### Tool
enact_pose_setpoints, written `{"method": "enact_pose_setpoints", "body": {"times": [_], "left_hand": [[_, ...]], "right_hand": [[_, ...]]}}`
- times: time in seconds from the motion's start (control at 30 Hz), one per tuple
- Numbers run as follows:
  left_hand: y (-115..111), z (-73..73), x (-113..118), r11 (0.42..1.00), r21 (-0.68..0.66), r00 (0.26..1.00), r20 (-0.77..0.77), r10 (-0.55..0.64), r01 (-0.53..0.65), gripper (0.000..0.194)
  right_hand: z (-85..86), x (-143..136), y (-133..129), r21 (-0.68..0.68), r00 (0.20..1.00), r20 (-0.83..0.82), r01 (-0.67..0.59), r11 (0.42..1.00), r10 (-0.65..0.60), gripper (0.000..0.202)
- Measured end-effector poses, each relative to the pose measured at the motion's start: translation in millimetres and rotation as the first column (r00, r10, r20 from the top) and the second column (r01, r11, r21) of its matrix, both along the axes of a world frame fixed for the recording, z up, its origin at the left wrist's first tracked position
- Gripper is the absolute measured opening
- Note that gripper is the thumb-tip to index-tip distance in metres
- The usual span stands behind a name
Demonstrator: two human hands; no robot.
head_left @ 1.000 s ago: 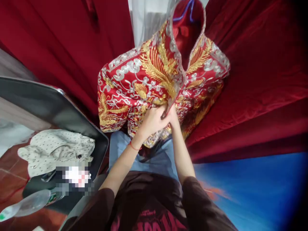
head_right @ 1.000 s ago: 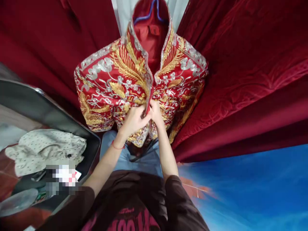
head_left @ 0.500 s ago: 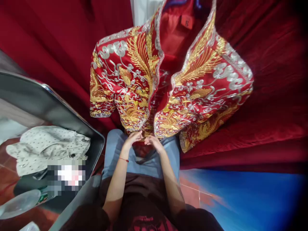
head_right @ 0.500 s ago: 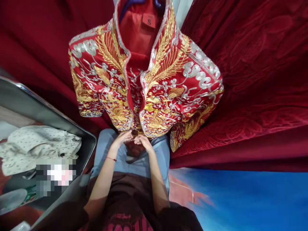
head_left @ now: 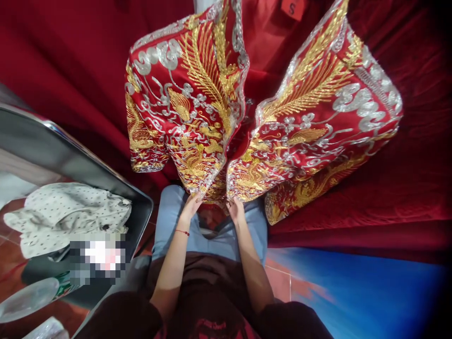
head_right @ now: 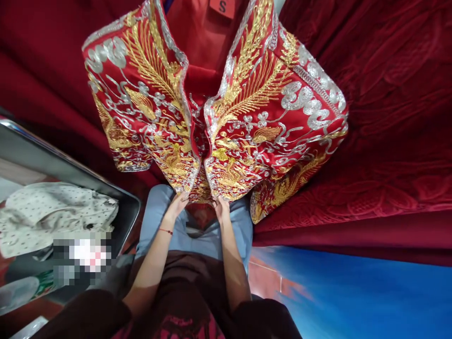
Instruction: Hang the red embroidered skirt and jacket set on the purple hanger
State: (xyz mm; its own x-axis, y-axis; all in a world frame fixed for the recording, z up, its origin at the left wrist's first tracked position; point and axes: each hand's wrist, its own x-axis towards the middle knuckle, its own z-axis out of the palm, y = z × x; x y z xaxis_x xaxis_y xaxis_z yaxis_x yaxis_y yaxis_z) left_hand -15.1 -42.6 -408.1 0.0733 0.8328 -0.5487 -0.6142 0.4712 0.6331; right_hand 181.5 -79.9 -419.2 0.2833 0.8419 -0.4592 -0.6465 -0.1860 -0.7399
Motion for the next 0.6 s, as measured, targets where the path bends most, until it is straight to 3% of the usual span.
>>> {"method": "enact_pose_setpoints", "body": {"times": [0.33, 0.6], "left_hand": [[-17, 2.5, -1, 0.989, 0.006, 0.987, 0.062, -0.149, 0.149, 0.028], [-18, 6.5, 16, 0.992, 0.021, 0.985, 0.117, -0.127, 0.126, 0.025]], "right_hand": [[6.3, -50, -4, 0.056, 0.974, 0.059, -0.222, 0.974, 0.218, 0.030], [10.8, -25, -5, 0.036, 0.997, 0.064, -0.046, 0.998, 0.044, 0.034]]}}
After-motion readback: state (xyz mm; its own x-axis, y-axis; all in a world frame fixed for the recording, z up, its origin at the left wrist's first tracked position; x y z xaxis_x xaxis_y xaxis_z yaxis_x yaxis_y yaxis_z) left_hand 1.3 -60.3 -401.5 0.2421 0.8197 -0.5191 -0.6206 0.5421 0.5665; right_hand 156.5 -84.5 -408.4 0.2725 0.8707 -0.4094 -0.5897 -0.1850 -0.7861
